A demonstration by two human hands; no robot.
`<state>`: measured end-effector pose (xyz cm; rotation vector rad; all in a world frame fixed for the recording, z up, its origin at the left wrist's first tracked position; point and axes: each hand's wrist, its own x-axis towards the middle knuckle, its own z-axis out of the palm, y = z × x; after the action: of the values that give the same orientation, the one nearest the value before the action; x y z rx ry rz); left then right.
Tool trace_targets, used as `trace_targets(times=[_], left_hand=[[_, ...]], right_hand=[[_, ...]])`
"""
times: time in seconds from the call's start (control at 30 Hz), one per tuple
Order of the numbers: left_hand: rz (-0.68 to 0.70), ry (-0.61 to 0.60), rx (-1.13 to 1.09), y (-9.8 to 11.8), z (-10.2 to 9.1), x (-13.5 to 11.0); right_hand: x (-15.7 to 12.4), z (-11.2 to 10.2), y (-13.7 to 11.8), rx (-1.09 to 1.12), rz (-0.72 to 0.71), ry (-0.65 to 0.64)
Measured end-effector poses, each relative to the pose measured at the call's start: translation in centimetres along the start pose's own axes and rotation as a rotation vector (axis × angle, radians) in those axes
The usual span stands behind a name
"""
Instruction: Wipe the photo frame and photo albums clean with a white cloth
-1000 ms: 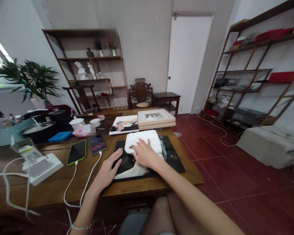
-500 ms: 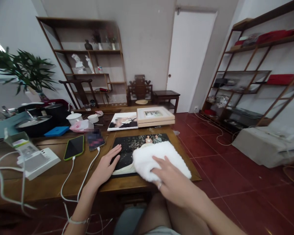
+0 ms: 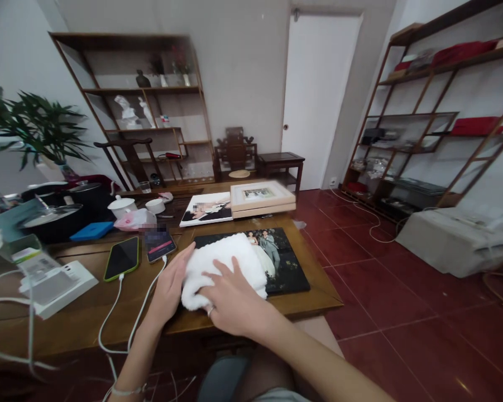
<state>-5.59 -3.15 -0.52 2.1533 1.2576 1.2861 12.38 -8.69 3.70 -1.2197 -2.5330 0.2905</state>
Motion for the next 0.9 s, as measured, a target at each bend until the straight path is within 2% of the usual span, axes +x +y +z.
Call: trace_targets(times=[0.13,0.27,0.37,0.47,0.6,0.77,0.9], left_hand=[[0.016,-0.009,0.063,0.1,0.3,0.0],[0.038,-0.070,0.163,0.2,0.8,0.0],[0.047,-0.086,0.195,0.1,1.0,0.0],[0.058,-0.068,0.191,0.0,1.0,0.0],[0.074,-0.061,0.186,0.0,1.0,0.0],[0.090,-0.063,0.193,-0.1,1.0,0.1],[0.107,-0.064,0.200,-0.3,1.0,0.2]], right_hand=[[-2.7,-0.3,-0.7,0.091,-0.066,-0.043],[-5.4,-1.2,-0.1,0.076,0.079,-0.044],[-5.5,-1.9,1.6,-0.036,0.209,-0.019],[-3.5,-2.5,4.0,-0.111,0.283,0.026],[1.5,-2.9,6.0,-0.099,0.258,0.032],[7.8,-2.0,4.7,-0.059,0.114,0.000],[9.5,-1.3,3.7,-0.042,0.059,-0.014]])
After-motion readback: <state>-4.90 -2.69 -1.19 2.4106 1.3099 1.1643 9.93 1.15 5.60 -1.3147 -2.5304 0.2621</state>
